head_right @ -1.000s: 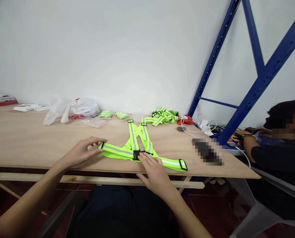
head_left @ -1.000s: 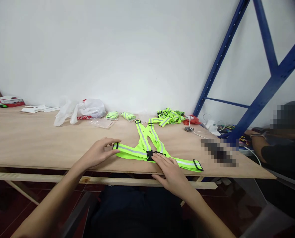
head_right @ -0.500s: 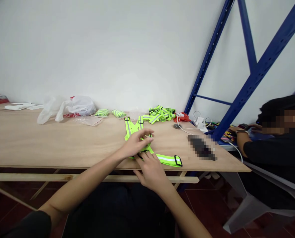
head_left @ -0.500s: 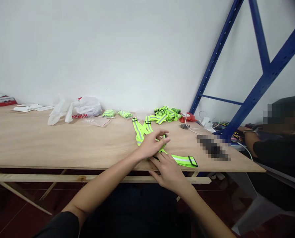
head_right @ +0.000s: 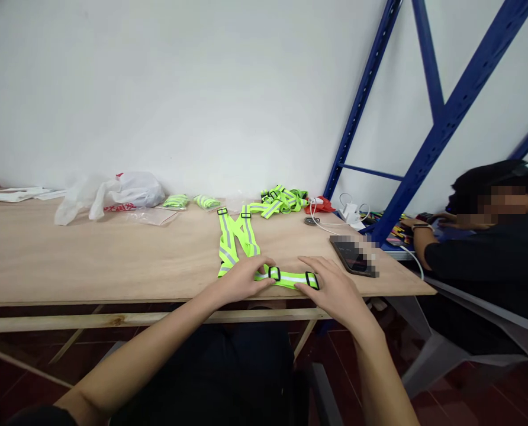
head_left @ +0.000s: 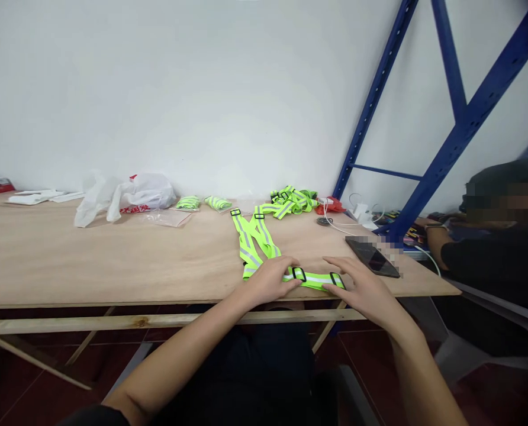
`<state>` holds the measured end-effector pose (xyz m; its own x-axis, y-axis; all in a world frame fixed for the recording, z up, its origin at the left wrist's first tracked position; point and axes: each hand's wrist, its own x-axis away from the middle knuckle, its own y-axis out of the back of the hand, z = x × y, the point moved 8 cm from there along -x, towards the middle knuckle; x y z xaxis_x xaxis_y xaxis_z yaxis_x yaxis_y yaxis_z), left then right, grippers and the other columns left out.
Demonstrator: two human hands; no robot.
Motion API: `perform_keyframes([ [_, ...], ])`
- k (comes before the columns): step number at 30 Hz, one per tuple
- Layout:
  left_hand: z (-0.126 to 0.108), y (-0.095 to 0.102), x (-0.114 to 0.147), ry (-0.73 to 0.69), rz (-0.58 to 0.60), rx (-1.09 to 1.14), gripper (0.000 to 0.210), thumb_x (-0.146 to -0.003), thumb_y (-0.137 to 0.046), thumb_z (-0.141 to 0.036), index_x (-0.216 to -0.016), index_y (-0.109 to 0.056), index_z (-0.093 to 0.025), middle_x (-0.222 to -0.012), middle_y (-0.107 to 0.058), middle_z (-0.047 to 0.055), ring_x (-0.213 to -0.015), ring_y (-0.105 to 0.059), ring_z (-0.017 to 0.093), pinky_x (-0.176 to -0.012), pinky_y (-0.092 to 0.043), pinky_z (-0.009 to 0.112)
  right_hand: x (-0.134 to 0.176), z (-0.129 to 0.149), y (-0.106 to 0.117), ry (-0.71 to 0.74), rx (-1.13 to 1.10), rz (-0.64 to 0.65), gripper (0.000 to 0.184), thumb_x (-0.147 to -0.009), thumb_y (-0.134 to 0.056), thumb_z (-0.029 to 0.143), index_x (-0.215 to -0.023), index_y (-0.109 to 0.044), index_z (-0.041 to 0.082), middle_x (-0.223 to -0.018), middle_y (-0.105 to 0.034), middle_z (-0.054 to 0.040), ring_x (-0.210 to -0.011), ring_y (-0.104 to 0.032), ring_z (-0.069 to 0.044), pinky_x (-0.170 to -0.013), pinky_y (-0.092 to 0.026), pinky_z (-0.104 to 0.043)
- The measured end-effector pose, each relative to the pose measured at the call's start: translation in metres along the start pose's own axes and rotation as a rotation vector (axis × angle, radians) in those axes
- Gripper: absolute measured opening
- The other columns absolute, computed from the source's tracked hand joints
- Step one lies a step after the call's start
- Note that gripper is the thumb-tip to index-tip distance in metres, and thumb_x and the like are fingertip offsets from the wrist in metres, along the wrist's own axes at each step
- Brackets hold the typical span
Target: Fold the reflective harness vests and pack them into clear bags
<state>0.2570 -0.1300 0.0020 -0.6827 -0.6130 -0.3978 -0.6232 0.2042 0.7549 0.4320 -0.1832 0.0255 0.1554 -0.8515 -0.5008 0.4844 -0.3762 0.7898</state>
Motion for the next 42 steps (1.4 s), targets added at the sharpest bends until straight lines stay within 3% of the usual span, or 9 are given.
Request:
perform_keyframes([
  [5, -0.02, -0.003, 0.02, -0.044, 0.04, -0.265, 0.018, -0.097, -0.051, -0.029, -0.105, -0.061, -0.016, -0.108, -0.063, 0.009, -0.096, -0.062, 0.022, -0.085, -0.05, 0.033, 0.007, -0.034, -0.016, -0.16, -0.081, 0.241, 0.04, -0.081, -0.068, 0.047, -0.112, -0.072, 0.023, -0.109, -0.073, -0.0076, -0.082, -0.067, -0.023, -0.075, -0.055, -0.035],
  [9, -0.036, -0.004, 0.038, -0.051, 0.014, -0.512, 0.023, -0.098, -0.048, -0.032, -0.104, -0.064, -0.016, -0.107, -0.062, 0.013, -0.107, -0.055, 0.03, -0.095, -0.045, 0.045, 0.007, -0.032, -0.014, -0.227, -0.186, 0.27, 0.054, -0.077, -0.07, 0.047, -0.126, -0.067, 0.023, -0.103, -0.072, -0.0067, -0.069, -0.062, -0.018, -0.06, -0.052, -0.029],
  [15, -0.034, -0.009, 0.05, 0.066, -0.002, -0.611, 0.042, -0.092, -0.057, -0.034, -0.131, -0.055, -0.018, -0.128, -0.055, 0.017, -0.115, -0.051, 0.036, -0.096, -0.043, 0.053, 0.002, -0.022, 0.012, -0.22, -0.265, 0.111, 0.055, -0.077, -0.073, 0.054, -0.123, -0.07, 0.024, -0.078, -0.065, -0.0023, -0.061, -0.056, -0.016, -0.054, -0.05, -0.028],
  [20, -0.033, -0.004, 0.051, 0.056, 0.009, -0.585, 0.039, -0.092, -0.056, -0.036, -0.12, -0.058, -0.009, -0.114, -0.06, 0.017, -0.106, -0.055, 0.032, -0.096, -0.046, 0.046, -0.034, 0.021, 0.022, -0.025, -0.527, -0.062, 0.05, -0.073, -0.081, 0.05, -0.115, -0.073, 0.025, -0.107, -0.07, -0.0088, -0.085, -0.064, -0.022, -0.071, -0.056, -0.031],
  [23, -0.032, 0.0, 0.051, 0.017, 0.019, -0.555, 0.033, -0.093, -0.055, -0.037, -0.111, -0.062, -0.01, -0.106, -0.063, 0.015, -0.103, -0.057, 0.03, -0.093, -0.048, 0.042, -0.065, 0.071, 0.004, 0.088, -0.661, 0.031, 0.047, -0.073, -0.082, 0.042, -0.115, -0.072, 0.024, -0.11, -0.07, -0.0082, -0.085, -0.063, -0.02, -0.072, -0.055, -0.031],
  [28, -0.025, 0.003, 0.053, 0.012, 0.045, -0.54, 0.044, -0.093, -0.055, -0.041, -0.12, -0.06, -0.007, -0.117, -0.065, 0.02, -0.116, -0.056, 0.034, -0.101, -0.045, 0.046, -0.103, 0.139, -0.074, 0.147, -0.742, 0.395, 0.047, -0.069, -0.083, 0.032, -0.113, -0.073, 0.02, -0.08, -0.062, -0.0002, -0.066, -0.049, -0.012, -0.056, -0.044, -0.023],
  [34, -0.021, 0.013, 0.058, -0.02, 0.082, -0.413, 0.045, -0.09, -0.06, -0.038, -0.124, -0.06, -0.009, -0.124, -0.065, 0.019, -0.117, -0.06, 0.032, -0.097, -0.049, 0.042, -0.113, 0.135, -0.156, 0.071, -0.859, 0.562, 0.052, -0.072, -0.079, 0.03, -0.122, -0.069, 0.018, -0.06, -0.041, 0.0081, -0.056, -0.037, -0.009, -0.049, -0.031, -0.021],
  [37, -0.024, 0.028, 0.066, -0.141, 0.093, -0.26, 0.02, -0.094, -0.054, -0.031, -0.098, -0.068, -0.017, -0.1, -0.072, 0.008, -0.091, -0.068, 0.022, -0.08, -0.052, 0.031, -0.112, 0.128, -0.167, 0.102, -0.8, 0.544, 0.052, -0.07, -0.081, 0.029, -0.119, -0.071, 0.019, -0.064, -0.047, 0.0065, -0.06, -0.041, -0.01, -0.052, -0.033, -0.022],
  [42, -0.011, 0.073, 0.082, -0.188, -0.177, -0.279, 0.032, -0.098, -0.043, -0.024, -0.074, -0.064, -0.018, -0.075, -0.065, 0.006, -0.075, -0.062, 0.018, -0.074, -0.049, 0.029, -0.114, 0.128, -0.168, 0.089, -0.813, 0.564, 0.043, -0.077, -0.072, 0.032, -0.117, -0.073, 0.017, -0.078, -0.065, 0.0002, -0.07, -0.056, -0.013, -0.066, -0.047, -0.027],
])
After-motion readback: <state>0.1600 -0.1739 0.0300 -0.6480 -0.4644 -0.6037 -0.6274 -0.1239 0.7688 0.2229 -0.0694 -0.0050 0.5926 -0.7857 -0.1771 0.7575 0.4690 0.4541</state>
